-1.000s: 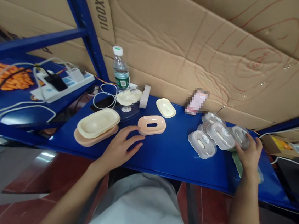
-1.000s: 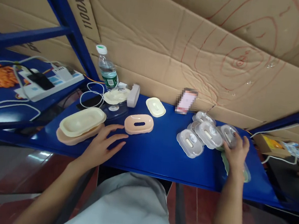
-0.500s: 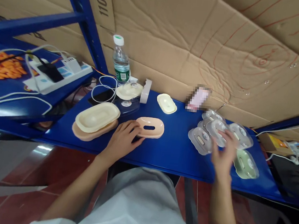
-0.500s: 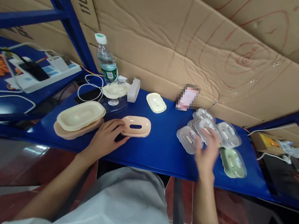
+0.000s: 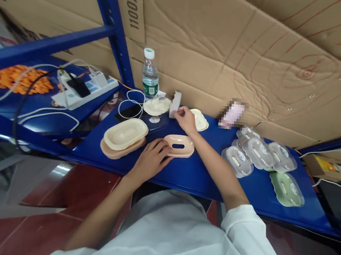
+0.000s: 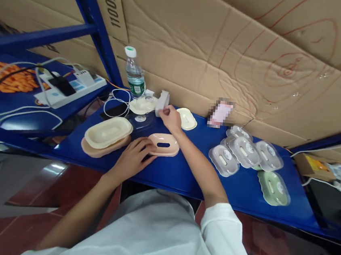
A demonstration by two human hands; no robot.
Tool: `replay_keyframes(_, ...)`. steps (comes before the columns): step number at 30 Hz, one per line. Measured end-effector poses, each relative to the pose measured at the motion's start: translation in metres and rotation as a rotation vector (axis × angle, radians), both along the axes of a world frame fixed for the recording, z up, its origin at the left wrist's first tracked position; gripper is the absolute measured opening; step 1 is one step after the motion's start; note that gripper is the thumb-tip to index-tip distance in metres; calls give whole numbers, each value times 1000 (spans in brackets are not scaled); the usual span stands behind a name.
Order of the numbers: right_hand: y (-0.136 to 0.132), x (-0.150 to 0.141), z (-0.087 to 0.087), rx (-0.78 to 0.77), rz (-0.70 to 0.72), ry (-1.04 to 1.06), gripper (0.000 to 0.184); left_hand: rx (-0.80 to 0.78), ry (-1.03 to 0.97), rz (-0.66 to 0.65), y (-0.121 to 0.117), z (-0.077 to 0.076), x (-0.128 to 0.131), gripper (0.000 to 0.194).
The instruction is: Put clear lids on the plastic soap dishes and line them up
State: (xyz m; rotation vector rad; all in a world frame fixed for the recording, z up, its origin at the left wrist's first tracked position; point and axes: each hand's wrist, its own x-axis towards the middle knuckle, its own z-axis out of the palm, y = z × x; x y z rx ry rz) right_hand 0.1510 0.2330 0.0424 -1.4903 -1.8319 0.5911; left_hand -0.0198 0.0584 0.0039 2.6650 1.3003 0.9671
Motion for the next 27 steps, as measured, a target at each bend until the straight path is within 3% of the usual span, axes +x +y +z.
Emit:
replay_keyframes(5, -31, 39, 11, 39, 113, -62, 10, -6, 15, -77, -7, 0, -10, 21)
replay_keyframes(10, -87, 78, 23, 145, 255, -367, 12, -3, 22, -76, -21, 3, -36, 25)
replay_keyframes(16, -127, 88, 19, 181, 405, -485, 26, -37, -54, -162, -32, -1, -36, 27)
replay_keyframes(22, -118, 85, 12, 206, 358, -538, 37, -82, -74, -129, -27, -6, -28, 31)
replay_keyframes(27, -86, 92, -1, 188, 89, -598, 47, -59, -54, -68, -29, -7, -29, 28)
